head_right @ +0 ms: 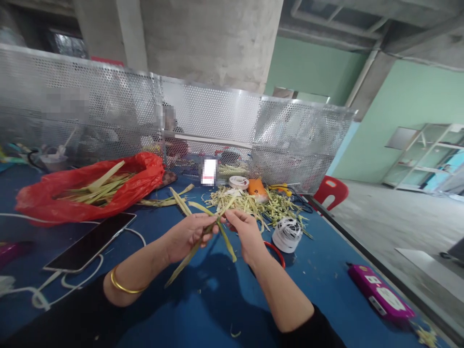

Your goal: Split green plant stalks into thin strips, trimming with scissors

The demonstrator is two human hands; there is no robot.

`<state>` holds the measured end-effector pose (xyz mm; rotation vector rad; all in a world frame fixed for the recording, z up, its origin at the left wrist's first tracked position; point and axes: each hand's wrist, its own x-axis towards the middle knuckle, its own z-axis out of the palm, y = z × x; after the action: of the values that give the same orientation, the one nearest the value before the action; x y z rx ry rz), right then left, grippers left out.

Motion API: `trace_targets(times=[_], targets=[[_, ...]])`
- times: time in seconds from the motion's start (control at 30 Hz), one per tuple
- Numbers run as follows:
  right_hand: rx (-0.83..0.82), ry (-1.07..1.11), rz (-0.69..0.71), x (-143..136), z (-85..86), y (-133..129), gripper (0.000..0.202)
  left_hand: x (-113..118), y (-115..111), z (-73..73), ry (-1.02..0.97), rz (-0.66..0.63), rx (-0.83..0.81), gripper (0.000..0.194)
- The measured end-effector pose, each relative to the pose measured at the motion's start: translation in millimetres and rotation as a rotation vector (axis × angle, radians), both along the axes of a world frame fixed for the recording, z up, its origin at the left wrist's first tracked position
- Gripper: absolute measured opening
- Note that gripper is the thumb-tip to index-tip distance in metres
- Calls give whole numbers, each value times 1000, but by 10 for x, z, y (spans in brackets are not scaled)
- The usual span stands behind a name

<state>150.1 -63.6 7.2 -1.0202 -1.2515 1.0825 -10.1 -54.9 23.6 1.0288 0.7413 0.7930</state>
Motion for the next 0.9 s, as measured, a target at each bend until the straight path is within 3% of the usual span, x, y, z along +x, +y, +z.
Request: trace_targets(times=[0.07, 0.17, 0.3, 0.47, 0.63, 0.77, 0.9], targets=[[-47, 167, 110, -23, -1, 0, 26, 12, -28, -4, 22, 1, 27, 25], [-26, 269, 148, -64, 2, -24, 21, 32, -67, 7, 59, 21, 122, 25], [21, 279, 40, -97, -1, -46, 21, 66, -105, 38, 134, 76, 231, 26], [66, 236, -69, -106, -13, -50, 27, 87, -99, 17, 142, 65, 236, 23], [56, 29, -21, -101, 29, -48, 28, 25, -36, 31, 82, 148, 202, 33], [155, -234, -33, -107, 43, -68, 21, -27, 12, 58, -21, 180, 150, 36], [312, -522, -130, -89, 5, -92, 20, -11, 32, 19, 123, 257, 258, 29]])
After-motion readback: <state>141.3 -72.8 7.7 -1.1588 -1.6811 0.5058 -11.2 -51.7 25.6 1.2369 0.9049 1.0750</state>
